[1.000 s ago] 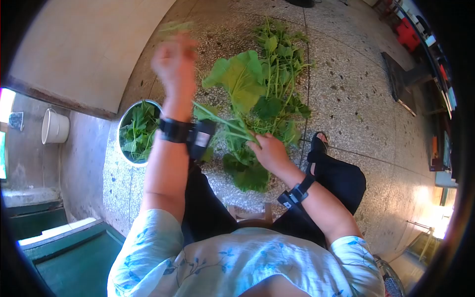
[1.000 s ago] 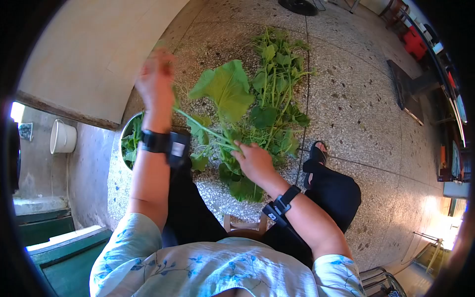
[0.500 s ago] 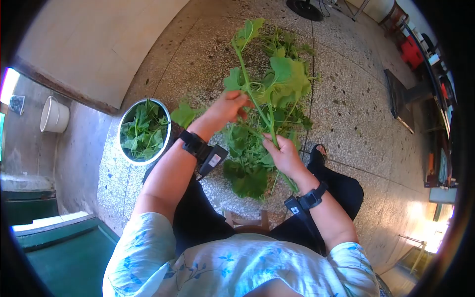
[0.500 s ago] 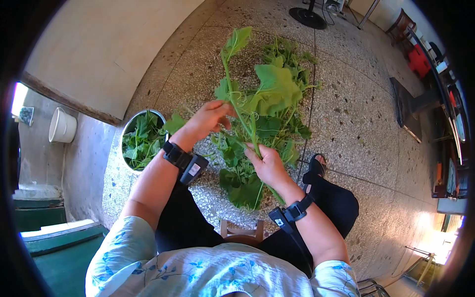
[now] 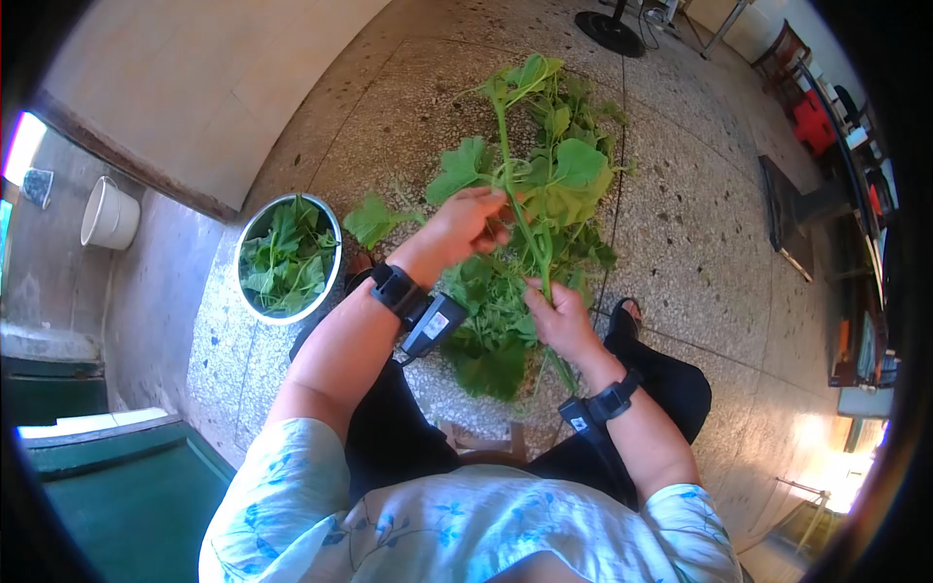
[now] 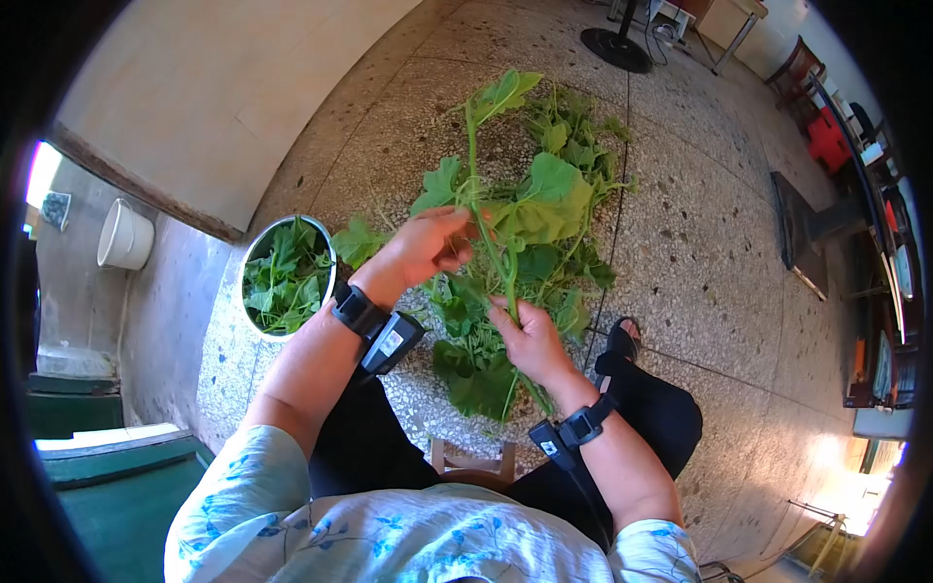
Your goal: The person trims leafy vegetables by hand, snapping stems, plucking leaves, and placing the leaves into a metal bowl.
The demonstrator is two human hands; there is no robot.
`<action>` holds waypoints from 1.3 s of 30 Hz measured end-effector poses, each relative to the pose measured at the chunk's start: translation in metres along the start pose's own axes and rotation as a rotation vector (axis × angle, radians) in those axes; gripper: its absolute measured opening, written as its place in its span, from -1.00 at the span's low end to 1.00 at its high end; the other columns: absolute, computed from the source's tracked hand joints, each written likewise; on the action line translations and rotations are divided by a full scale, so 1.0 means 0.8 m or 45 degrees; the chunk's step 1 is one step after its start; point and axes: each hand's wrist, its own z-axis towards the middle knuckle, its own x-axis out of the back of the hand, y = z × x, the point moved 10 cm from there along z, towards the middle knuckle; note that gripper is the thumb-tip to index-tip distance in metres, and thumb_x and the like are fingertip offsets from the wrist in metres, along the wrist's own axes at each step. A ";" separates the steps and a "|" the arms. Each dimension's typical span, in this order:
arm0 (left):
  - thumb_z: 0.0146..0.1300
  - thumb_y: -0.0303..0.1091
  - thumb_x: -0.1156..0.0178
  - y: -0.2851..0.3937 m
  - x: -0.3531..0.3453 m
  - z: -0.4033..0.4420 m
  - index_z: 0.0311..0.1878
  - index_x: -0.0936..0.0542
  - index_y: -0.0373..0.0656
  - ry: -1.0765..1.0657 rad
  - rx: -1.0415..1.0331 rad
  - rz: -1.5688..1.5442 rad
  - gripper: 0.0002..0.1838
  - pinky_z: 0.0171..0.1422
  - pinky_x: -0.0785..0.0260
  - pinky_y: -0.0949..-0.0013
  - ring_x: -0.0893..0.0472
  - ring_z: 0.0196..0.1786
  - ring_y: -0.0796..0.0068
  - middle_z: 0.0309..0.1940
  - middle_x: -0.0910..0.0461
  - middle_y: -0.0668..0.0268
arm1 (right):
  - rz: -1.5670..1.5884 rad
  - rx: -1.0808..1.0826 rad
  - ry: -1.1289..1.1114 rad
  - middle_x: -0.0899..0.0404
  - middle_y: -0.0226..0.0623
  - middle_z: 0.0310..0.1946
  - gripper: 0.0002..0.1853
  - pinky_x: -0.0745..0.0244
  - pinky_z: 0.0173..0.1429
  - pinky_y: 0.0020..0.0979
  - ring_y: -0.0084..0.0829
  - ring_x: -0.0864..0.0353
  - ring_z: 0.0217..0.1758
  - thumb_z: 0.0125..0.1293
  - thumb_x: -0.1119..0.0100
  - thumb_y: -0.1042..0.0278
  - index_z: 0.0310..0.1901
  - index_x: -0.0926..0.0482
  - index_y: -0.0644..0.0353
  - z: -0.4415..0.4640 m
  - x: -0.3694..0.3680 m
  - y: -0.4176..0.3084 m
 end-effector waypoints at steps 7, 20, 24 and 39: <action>0.26 -0.25 0.09 0.006 -0.020 -0.004 -0.27 -0.41 -0.15 -0.156 -0.109 0.359 -0.82 -0.63 -0.05 0.63 -0.34 -0.62 0.67 -0.46 -0.47 0.38 | 0.080 0.023 -0.011 -0.37 -0.54 -0.55 -0.71 -0.23 -0.41 -0.60 -0.71 -0.25 -0.49 0.24 0.01 0.27 -0.12 -0.46 0.33 0.001 -0.001 -0.011; 0.24 -0.45 0.21 0.128 0.136 -0.050 -0.29 -0.32 -0.34 0.559 -0.576 -1.096 -0.84 -0.60 -0.20 0.60 -0.42 -0.48 0.50 -0.47 -0.42 0.22 | 0.093 0.053 0.066 -0.30 -0.63 -0.60 -0.72 -0.15 -0.49 -0.64 -0.75 -0.16 -0.58 0.24 0.00 0.27 -0.13 -0.46 0.31 -0.004 0.020 -0.006; 0.25 -0.46 0.21 0.171 0.204 -0.089 -0.31 -0.34 -0.26 0.581 -0.979 -0.834 -0.87 -0.61 -0.15 0.62 -0.38 -0.48 0.55 -0.47 -0.39 0.28 | 0.143 0.014 0.098 -0.26 -0.64 -0.65 -0.73 -0.10 -0.56 -0.65 -0.77 -0.14 -0.63 0.25 0.00 0.26 -0.14 -0.46 0.28 -0.001 0.024 -0.002; 0.06 -0.24 -0.08 -0.054 -0.004 -0.042 -0.16 -0.47 -0.18 -0.083 -0.462 2.089 -0.70 -0.16 -0.33 0.18 -0.50 -0.28 0.06 -0.43 -0.52 0.08 | 0.505 0.212 0.325 -0.30 -0.51 -0.61 -0.70 -0.12 -0.69 -0.68 -0.75 -0.17 -0.74 0.28 0.09 0.27 -0.06 -0.38 0.29 0.006 0.084 -0.055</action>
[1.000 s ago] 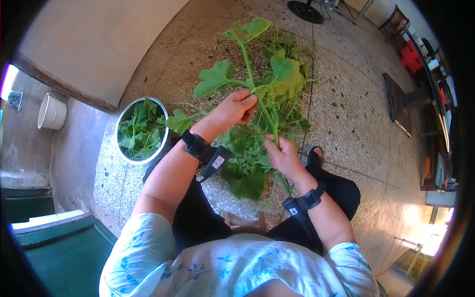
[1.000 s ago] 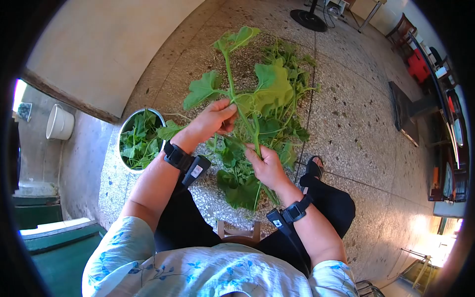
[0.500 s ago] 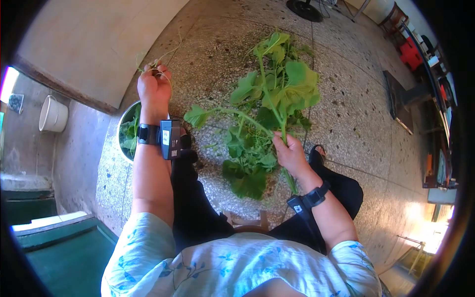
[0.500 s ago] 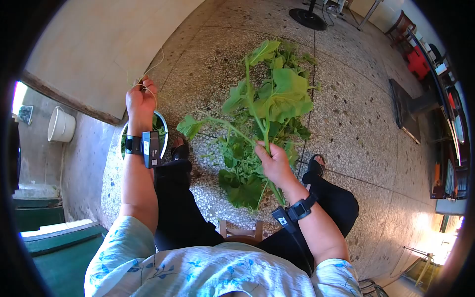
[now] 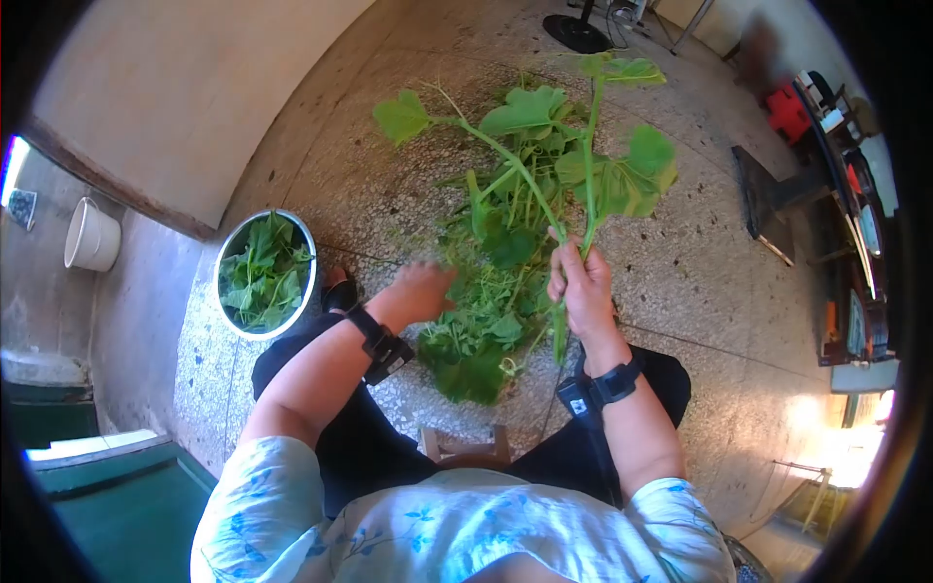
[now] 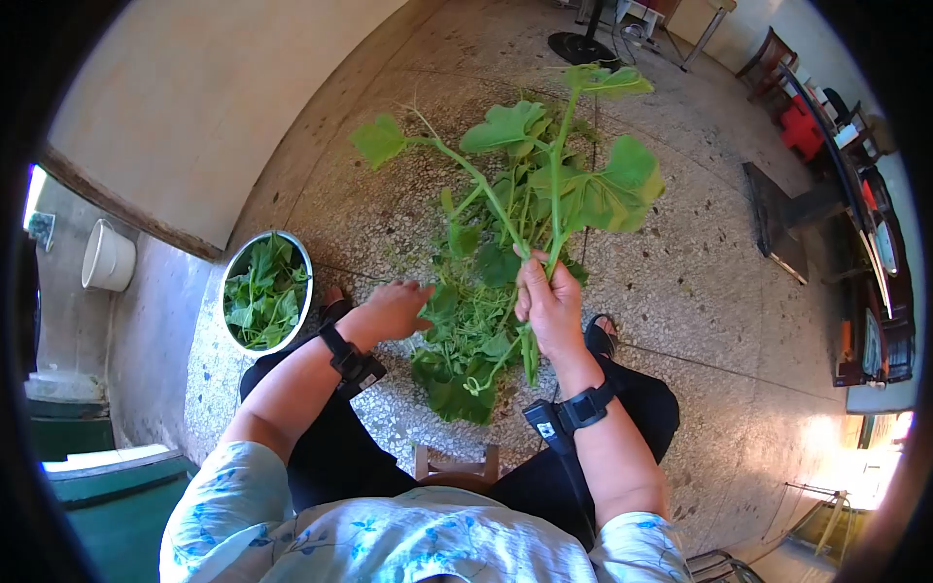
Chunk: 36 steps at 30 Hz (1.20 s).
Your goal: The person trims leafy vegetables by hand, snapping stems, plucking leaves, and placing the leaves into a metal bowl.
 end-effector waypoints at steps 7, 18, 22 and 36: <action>0.04 -0.41 -0.08 0.111 0.168 0.007 -0.36 -0.55 -0.12 0.692 -0.323 -0.290 -0.89 -0.07 -0.29 0.15 -0.46 -0.08 0.19 -0.27 -0.53 0.28 | -0.822 0.500 0.048 -0.51 -0.21 -0.50 -0.76 -0.34 -0.57 -0.47 -0.41 -0.47 -0.63 0.16 -0.05 0.37 -0.13 -0.46 0.21 0.000 0.002 -0.020; -0.09 -0.39 -0.11 0.156 0.079 0.068 -0.49 -0.56 -0.09 -0.244 -0.491 1.066 -0.92 -0.06 -0.23 0.17 -0.46 -0.19 0.35 -0.41 -0.48 0.37 | -1.493 0.523 -0.026 -0.44 -0.07 -0.43 -0.71 -0.39 -0.37 -0.17 -0.06 -0.47 -0.45 0.03 -0.06 0.38 -0.14 -0.45 0.07 -0.008 -0.031 -0.010; -0.10 -0.41 -0.11 0.170 0.099 0.052 -0.50 -0.49 -0.15 0.371 -0.747 0.852 -0.94 -0.20 -0.29 0.35 -0.48 -0.26 0.34 -0.47 -0.47 0.31 | -1.436 0.423 -0.019 -0.44 -0.04 -0.45 -0.74 -0.36 -0.36 -0.15 -0.02 -0.46 -0.44 0.07 -0.02 0.36 -0.15 -0.43 0.16 -0.005 -0.039 0.006; 0.20 -0.40 -0.01 -0.002 0.182 0.054 -0.27 -0.45 -0.21 0.972 0.006 -1.582 -0.90 -0.30 -0.30 0.48 -0.43 -0.40 0.61 -0.50 -0.46 0.37 | -0.677 0.307 0.480 -0.44 -0.01 -0.58 -0.75 -0.30 -0.43 -0.24 -0.17 -0.43 -0.56 0.21 0.06 0.26 -0.29 -0.38 0.33 0.026 0.021 -0.030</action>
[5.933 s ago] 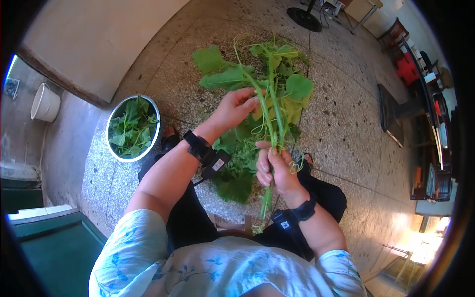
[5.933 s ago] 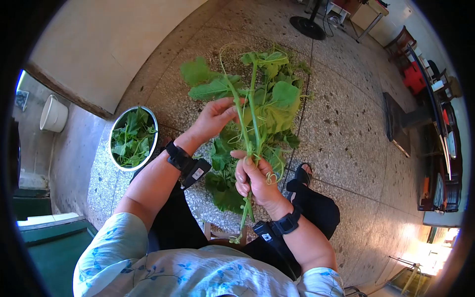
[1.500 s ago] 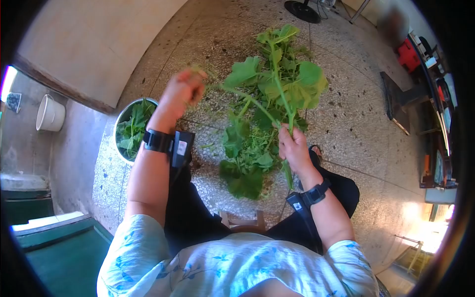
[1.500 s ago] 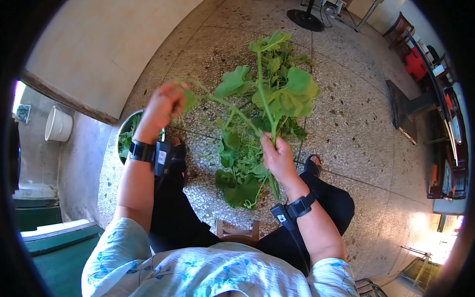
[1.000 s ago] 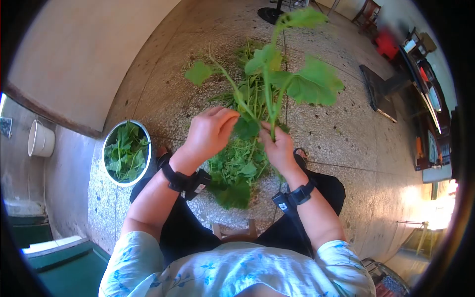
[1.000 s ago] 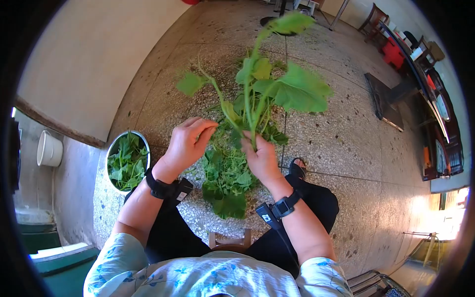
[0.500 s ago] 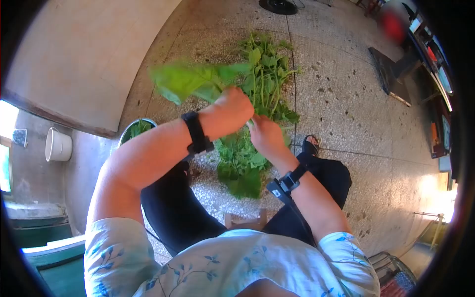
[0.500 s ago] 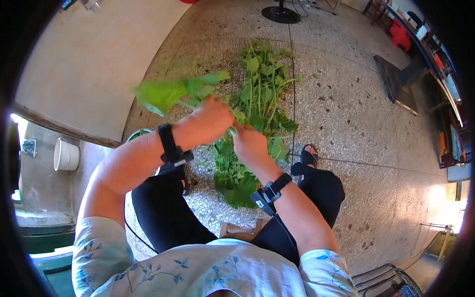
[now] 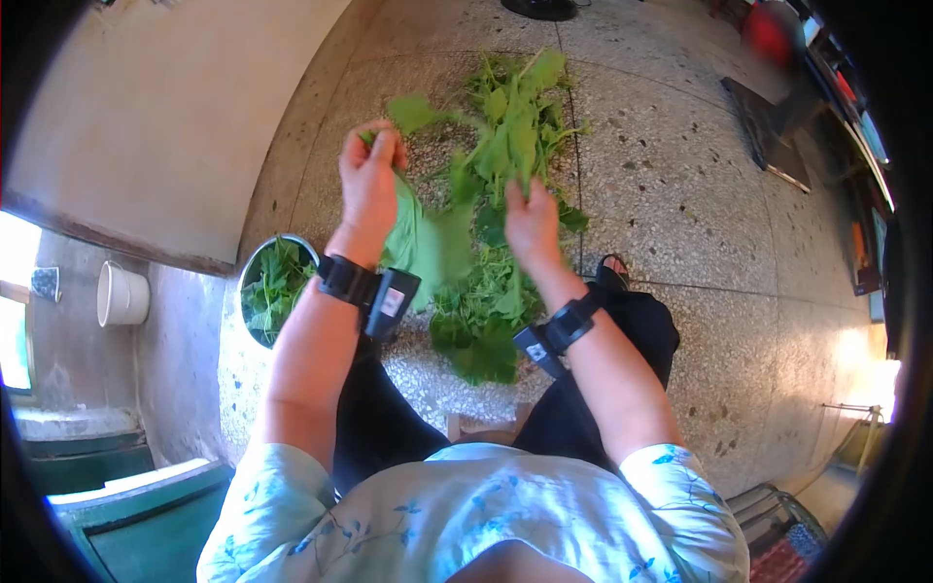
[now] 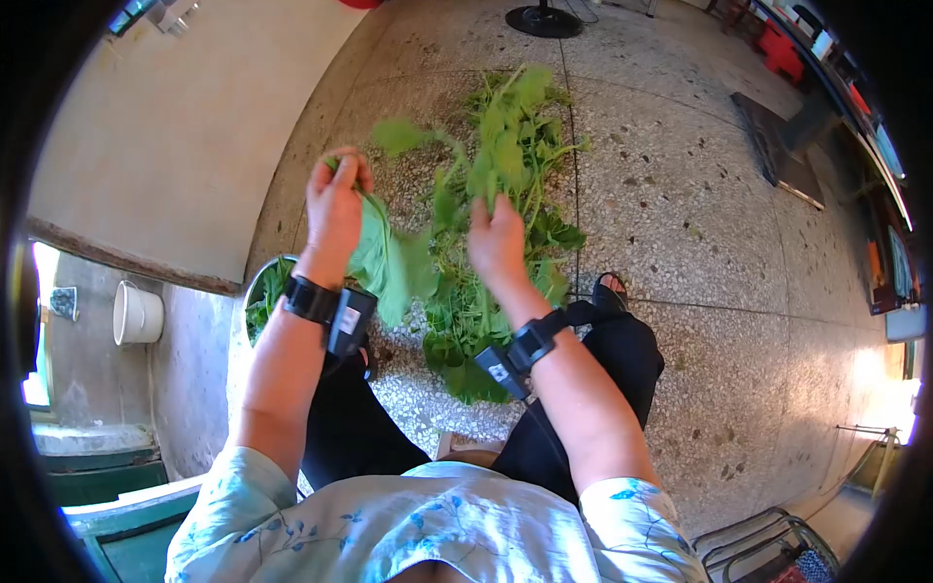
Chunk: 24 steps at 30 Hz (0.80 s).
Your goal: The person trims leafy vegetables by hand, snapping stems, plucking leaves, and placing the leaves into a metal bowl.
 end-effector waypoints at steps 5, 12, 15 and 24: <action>0.23 -0.40 0.05 0.025 0.014 -0.022 0.04 -0.39 -0.19 -0.070 -0.139 0.239 -0.70 -0.30 -0.23 0.55 -0.35 -0.43 0.67 -0.46 -0.46 0.41 | -0.009 0.145 0.088 -0.35 -0.41 -0.67 -0.79 -0.19 -0.55 -0.46 -0.57 -0.28 -0.64 0.24 0.05 0.25 -0.29 -0.41 0.25 0.024 0.054 -0.035; 0.25 -0.37 0.09 -0.092 0.041 -0.057 0.09 -0.25 -0.14 -0.149 0.165 0.707 -0.67 -0.38 -0.16 0.60 -0.26 -0.49 0.69 -0.57 -0.28 0.50 | 0.337 -0.268 -0.063 -0.16 -0.58 -0.75 -0.83 -0.04 -0.69 -0.59 -0.71 -0.11 -0.75 0.27 0.08 0.29 -0.29 -0.36 0.23 0.024 0.074 0.047; 0.23 -0.41 0.10 -0.110 0.005 -0.087 0.05 -0.25 -0.15 -0.404 0.114 0.752 -0.69 -0.39 -0.24 0.46 -0.37 -0.49 0.53 -0.56 -0.37 0.38 | 0.518 -0.315 -0.035 -0.11 -0.62 -0.76 -0.86 0.03 -0.74 -0.62 -0.75 -0.05 -0.78 0.28 0.11 0.30 -0.31 -0.33 0.18 0.005 0.062 0.077; 0.17 -0.40 0.08 -0.117 -0.025 -0.146 0.01 -0.24 -0.16 -0.960 0.072 1.089 -0.68 -0.36 -0.26 0.16 -0.47 -0.43 0.00 -0.65 -0.44 0.09 | 0.518 -0.330 0.276 -0.09 -0.62 -0.73 -0.84 0.06 -0.74 -0.63 -0.75 -0.04 -0.78 0.29 0.14 0.31 -0.44 -0.21 0.05 0.029 0.099 0.135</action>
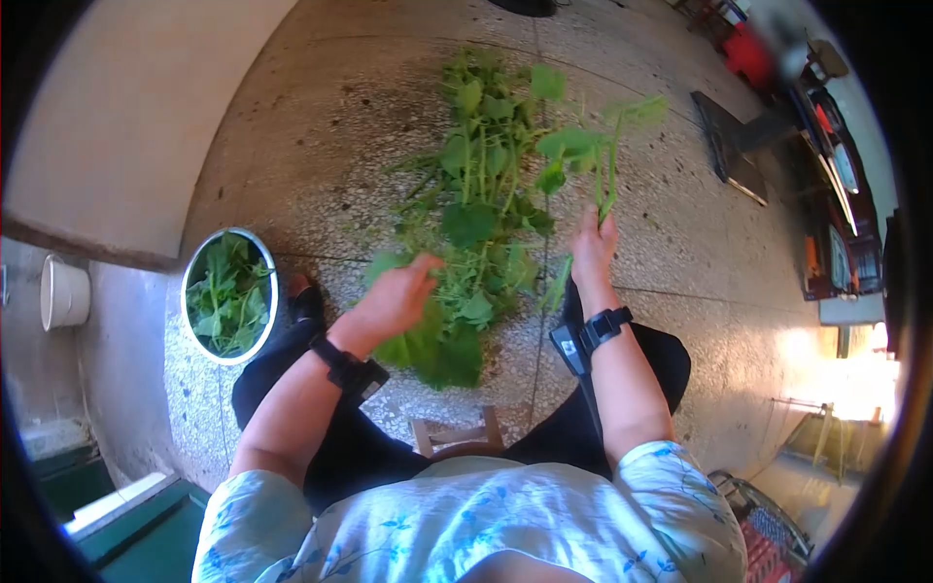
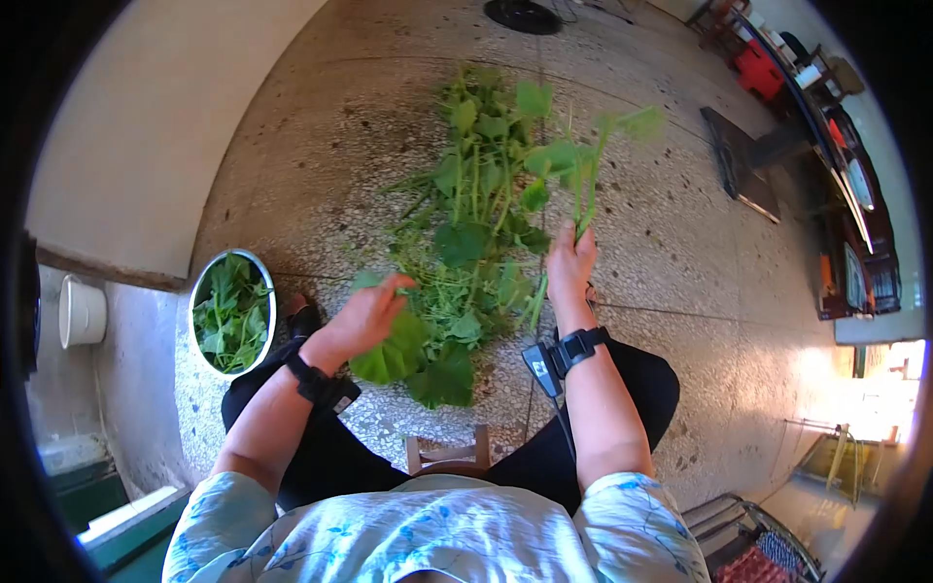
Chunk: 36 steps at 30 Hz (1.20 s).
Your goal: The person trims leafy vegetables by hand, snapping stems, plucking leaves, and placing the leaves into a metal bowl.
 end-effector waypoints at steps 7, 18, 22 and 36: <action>0.15 -0.43 0.03 0.026 0.010 0.012 -0.07 -0.23 -0.23 0.133 -0.056 0.000 -0.71 -0.34 -0.28 0.16 -0.46 -0.36 -0.05 -0.47 -0.43 0.00 | -0.680 0.514 0.212 -0.47 -0.30 -0.51 -0.71 -0.39 -0.40 -0.33 -0.34 -0.47 -0.49 0.22 0.03 0.21 -0.16 -0.34 0.25 0.042 0.050 -0.046; -0.08 -0.57 -0.12 0.115 0.056 0.011 -0.42 -0.47 -0.24 0.424 -0.436 0.076 -0.90 -0.36 -0.32 0.25 -0.47 -0.41 0.15 -0.52 -0.45 0.18 | -0.392 -0.298 -1.132 -0.51 -0.40 -0.57 -0.84 -0.36 -0.50 -0.62 -0.64 -0.47 -0.56 0.19 -0.03 0.36 -0.37 -0.50 0.29 -0.150 -0.147 -0.039; -0.13 -0.55 -0.17 0.121 0.069 0.001 -0.43 -0.51 -0.21 0.534 -0.547 0.216 -0.87 -0.37 -0.33 0.30 -0.47 -0.44 0.23 -0.49 -0.49 0.23 | -0.234 -0.315 -1.179 -0.51 -0.39 -0.57 -0.82 -0.37 -0.52 -0.61 -0.63 -0.49 -0.57 0.19 -0.03 0.36 -0.40 -0.49 0.32 -0.153 -0.156 -0.042; -0.14 -0.62 -0.18 0.114 0.082 -0.002 -0.35 -0.52 -0.24 0.571 -0.367 0.070 -0.80 -0.36 -0.38 0.38 -0.52 -0.41 0.25 -0.46 -0.50 0.20 | -0.191 -0.339 -1.191 -0.49 -0.39 -0.61 -0.83 -0.32 -0.59 -0.62 -0.64 -0.46 -0.62 0.18 0.02 0.37 -0.39 -0.47 0.31 -0.157 -0.171 -0.053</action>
